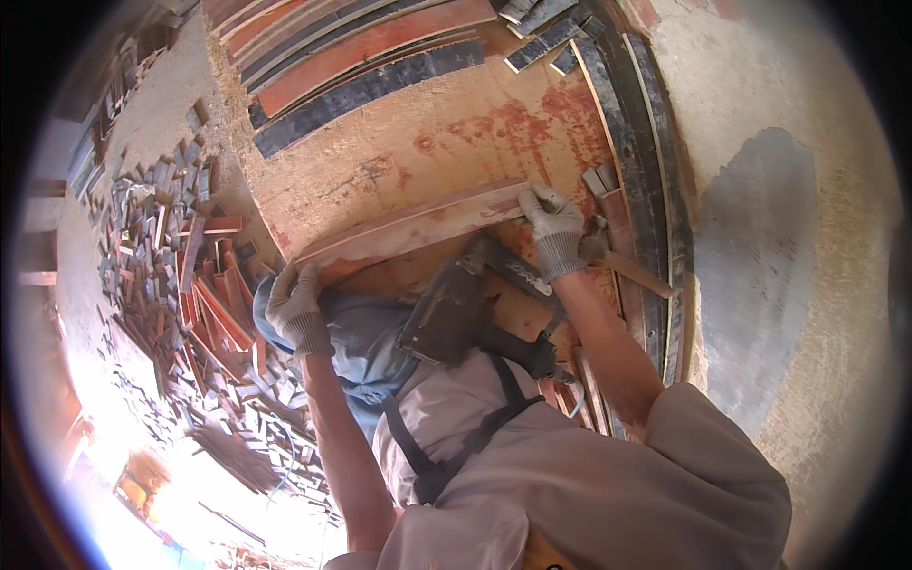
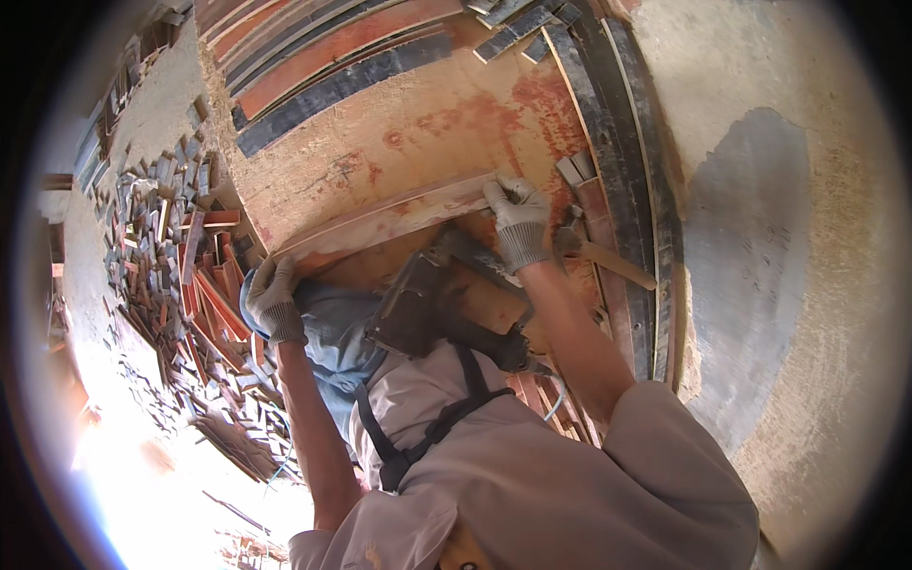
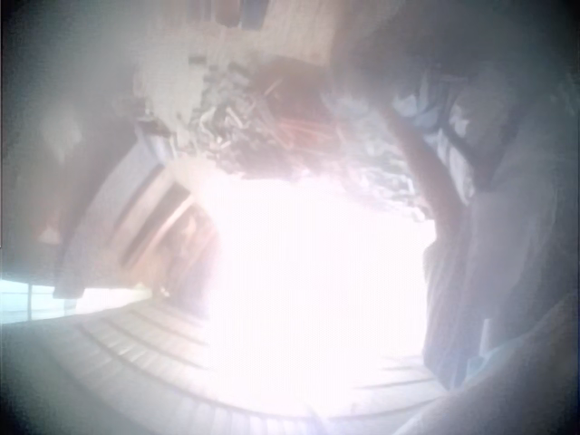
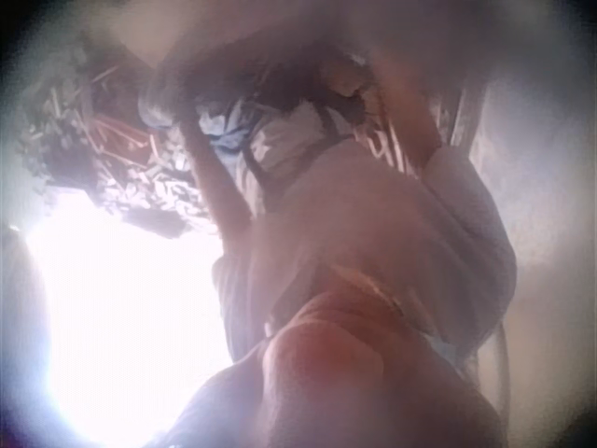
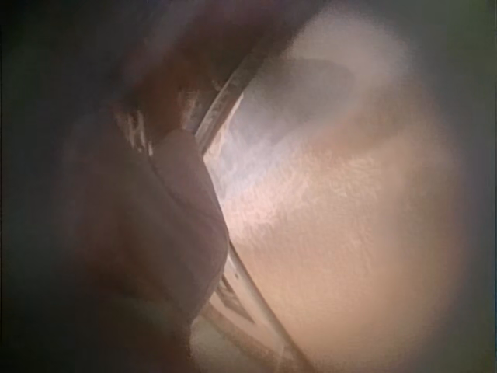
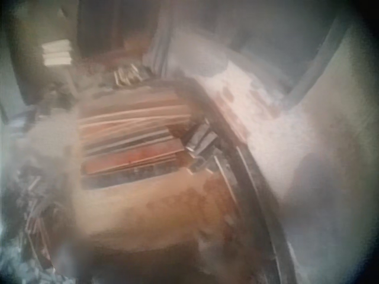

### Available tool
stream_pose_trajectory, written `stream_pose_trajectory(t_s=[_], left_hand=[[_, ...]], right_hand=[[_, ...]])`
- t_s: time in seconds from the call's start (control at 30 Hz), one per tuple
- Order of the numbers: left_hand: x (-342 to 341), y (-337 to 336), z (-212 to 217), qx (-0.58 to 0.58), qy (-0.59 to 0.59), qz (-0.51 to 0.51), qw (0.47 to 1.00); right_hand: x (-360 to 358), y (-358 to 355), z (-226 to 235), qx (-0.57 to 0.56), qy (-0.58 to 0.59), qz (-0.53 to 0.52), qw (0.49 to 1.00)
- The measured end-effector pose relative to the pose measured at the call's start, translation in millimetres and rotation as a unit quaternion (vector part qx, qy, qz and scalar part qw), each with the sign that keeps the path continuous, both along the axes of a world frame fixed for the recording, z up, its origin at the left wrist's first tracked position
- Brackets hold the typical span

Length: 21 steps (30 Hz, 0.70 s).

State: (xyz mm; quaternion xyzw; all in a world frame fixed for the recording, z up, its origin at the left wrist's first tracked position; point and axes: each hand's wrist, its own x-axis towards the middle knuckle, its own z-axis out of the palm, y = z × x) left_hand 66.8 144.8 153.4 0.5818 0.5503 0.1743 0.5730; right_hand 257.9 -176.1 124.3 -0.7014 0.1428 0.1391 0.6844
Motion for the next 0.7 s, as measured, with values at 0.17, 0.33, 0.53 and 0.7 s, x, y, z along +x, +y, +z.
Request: stream_pose_trajectory(t_s=[0.17,0.33,0.53,0.7], left_hand=[[3.3,0.7,4.8,0.019,0.011,-0.010,1.000],[3.4,1.6,5.8,0.019,0.005,-0.015,1.000],[2.5,1.6,2.4,0.017,0.004,-0.008,1.000],[1.8,1.6,0.3,0.023,-0.004,-0.005,1.000]], right_hand=[[-4.3,-0.5,-2.9,0.031,0.023,-0.015,0.999],[-8.1,1.8,1.5,0.024,0.030,-0.021,0.999],[-4.9,2.0,5.4,-0.011,0.039,-0.008,0.999],[-0.1,3.5,1.3,0.006,0.009,0.000,1.000]])
